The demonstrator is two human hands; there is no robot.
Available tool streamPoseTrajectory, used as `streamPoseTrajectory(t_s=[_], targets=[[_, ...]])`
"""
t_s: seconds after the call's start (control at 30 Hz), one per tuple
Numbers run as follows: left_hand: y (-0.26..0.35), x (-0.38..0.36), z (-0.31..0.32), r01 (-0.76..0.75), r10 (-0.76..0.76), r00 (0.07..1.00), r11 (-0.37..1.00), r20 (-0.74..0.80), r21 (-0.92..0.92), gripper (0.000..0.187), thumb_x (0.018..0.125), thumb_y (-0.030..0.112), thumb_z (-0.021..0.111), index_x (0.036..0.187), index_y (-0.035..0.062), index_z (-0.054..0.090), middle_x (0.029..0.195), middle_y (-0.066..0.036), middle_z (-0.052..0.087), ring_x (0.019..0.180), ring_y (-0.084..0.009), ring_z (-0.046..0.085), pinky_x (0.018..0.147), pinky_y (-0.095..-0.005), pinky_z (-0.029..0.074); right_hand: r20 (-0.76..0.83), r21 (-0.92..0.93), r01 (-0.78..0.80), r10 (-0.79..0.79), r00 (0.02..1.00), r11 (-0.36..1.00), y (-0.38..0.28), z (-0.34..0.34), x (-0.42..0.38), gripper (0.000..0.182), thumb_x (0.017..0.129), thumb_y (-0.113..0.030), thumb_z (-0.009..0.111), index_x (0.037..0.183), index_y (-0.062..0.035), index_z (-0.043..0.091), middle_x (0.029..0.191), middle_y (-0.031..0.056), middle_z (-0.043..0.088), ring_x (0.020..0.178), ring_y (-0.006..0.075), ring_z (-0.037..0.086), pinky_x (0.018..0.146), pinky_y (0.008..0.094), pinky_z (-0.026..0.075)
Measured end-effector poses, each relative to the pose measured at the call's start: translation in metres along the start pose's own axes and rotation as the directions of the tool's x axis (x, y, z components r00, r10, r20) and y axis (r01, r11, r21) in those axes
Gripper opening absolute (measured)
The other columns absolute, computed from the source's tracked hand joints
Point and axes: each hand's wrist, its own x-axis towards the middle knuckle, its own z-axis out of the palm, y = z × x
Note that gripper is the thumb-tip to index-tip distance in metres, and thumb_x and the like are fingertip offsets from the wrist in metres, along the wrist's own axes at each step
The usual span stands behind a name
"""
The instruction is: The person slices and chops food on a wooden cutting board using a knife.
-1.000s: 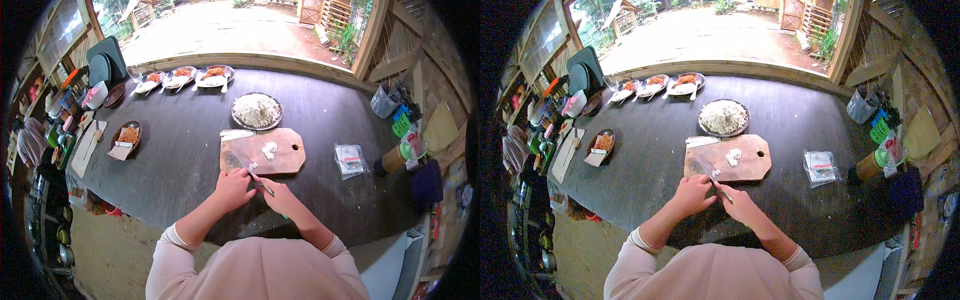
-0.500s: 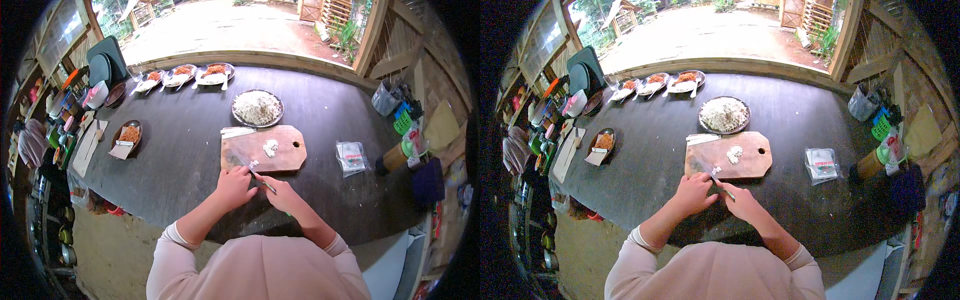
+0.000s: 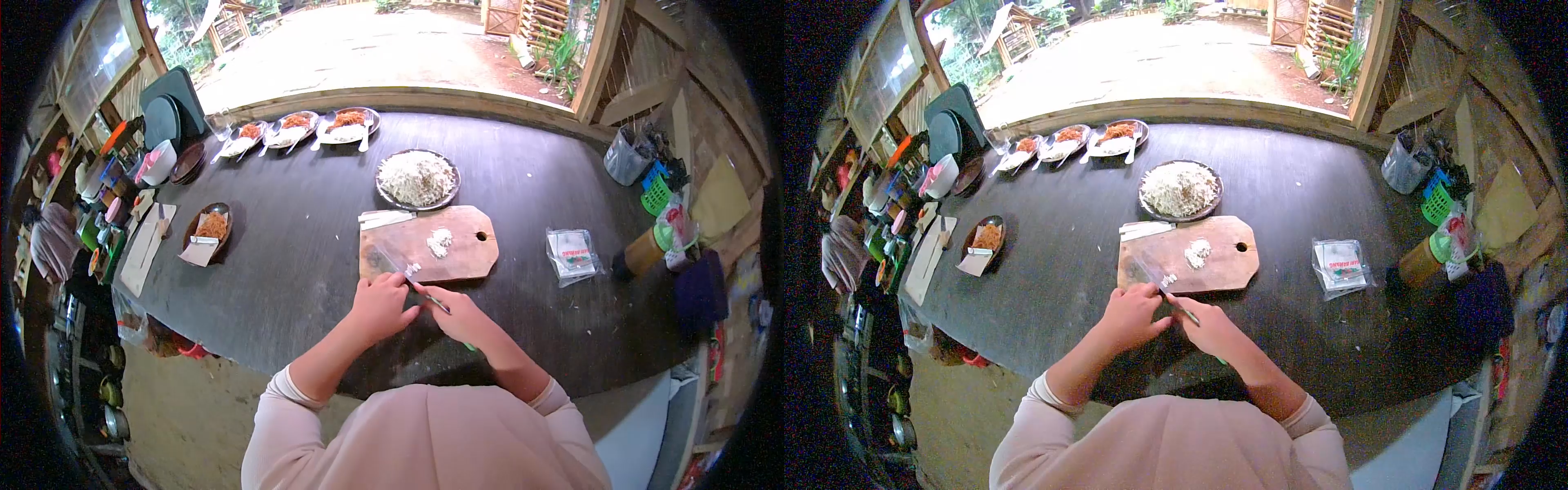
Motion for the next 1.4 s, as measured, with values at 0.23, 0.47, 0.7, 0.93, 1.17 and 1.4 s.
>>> streamPoseTrajectory(t_s=[0.23, 0.47, 0.7, 0.93, 1.17, 1.4], targets=[[0.001, -0.001, 0.001, 0.004, -0.004, 1.000, 1.000, -0.005, -0.009, 0.043, 0.085, 0.045, 0.062, 0.104, 0.0064, 0.067, 0.118, -0.007, 0.057, 0.117, -0.0235, 0.053, 0.088, -0.0475, 0.042, 0.049, 0.041, -0.096, 0.094, 0.994, 0.995, -0.005, -0.003, -0.002, 0.037, 0.096, -0.014, 0.055, 0.133, -0.0143, 0.057, 0.111, 0.0226, 0.066, 0.099, 0.0332, 0.068, 0.084, 0.0368, 0.052], [0.000, -0.001, -0.002, 0.004, -0.004, 1.000, 1.000, 0.004, 0.013, 0.044, 0.085, 0.045, 0.062, 0.104, 0.0052, 0.067, 0.119, -0.007, 0.058, 0.118, -0.0239, 0.053, 0.088, -0.0473, 0.042, 0.040, 0.014, -0.053, 0.053, 0.998, 0.998, -0.006, -0.007, -0.002, 0.038, 0.095, -0.013, 0.054, 0.133, -0.0163, 0.056, 0.100, 0.0237, 0.067, 0.087, 0.0345, 0.069, 0.076, 0.0392, 0.052], [0.001, -0.001, -0.003, 0.001, -0.001, 1.000, 1.000, 0.023, 0.025, 0.044, 0.085, 0.044, 0.062, 0.105, 0.0057, 0.066, 0.121, -0.007, 0.057, 0.118, -0.0232, 0.053, 0.089, -0.0470, 0.042, 0.030, 0.019, -0.079, 0.078, 0.996, 0.997, -0.003, -0.003, -0.002, 0.038, 0.094, -0.013, 0.055, 0.132, -0.0128, 0.057, 0.107, 0.0225, 0.066, 0.094, 0.0363, 0.068, 0.080, 0.0393, 0.052], [-0.002, -0.001, -0.001, -0.003, 0.003, 1.000, 1.000, -0.010, 0.022, 0.044, 0.085, 0.044, 0.062, 0.108, 0.0063, 0.066, 0.123, -0.006, 0.057, 0.118, -0.0213, 0.052, 0.088, -0.0468, 0.042, 0.090, -0.004, -0.216, 0.216, 0.972, 0.976, -0.019, -0.011, -0.003, 0.037, 0.095, -0.012, 0.055, 0.132, -0.0121, 0.057, 0.103, 0.0208, 0.068, 0.077, 0.0238, 0.067, 0.075, 0.0341, 0.052], [-0.002, -0.003, 0.000, -0.003, 0.003, 1.000, 1.000, -0.005, 0.005, 0.047, 0.087, 0.047, 0.061, 0.110, 0.0065, 0.066, 0.122, -0.005, 0.058, 0.118, -0.0216, 0.052, 0.088, -0.0462, 0.041, 0.099, 0.118, -0.210, 0.199, 0.975, 0.971, -0.007, -0.008, -0.002, 0.040, 0.096, -0.009, 0.052, 0.136, -0.0154, 0.055, 0.068, 0.0020, 0.053, 0.052, 0.0068, 0.042, 0.050, 0.0254, 0.038], [-0.004, -0.003, 0.000, -0.023, 0.022, 1.000, 1.000, -0.020, -0.021, 0.049, 0.088, 0.048, 0.060, 0.113, 0.0059, 0.066, 0.125, -0.006, 0.057, 0.119, -0.0233, 0.052, 0.089, -0.0466, 0.042, 0.142, 0.192, -0.273, 0.249, 0.958, 0.943, -0.005, -0.010, -0.001, 0.040, 0.100, -0.014, 0.048, 0.139, -0.0204, 0.052, 0.060, -0.0064, 0.040, 0.045, 0.0040, 0.037, 0.041, 0.0223, 0.030]])
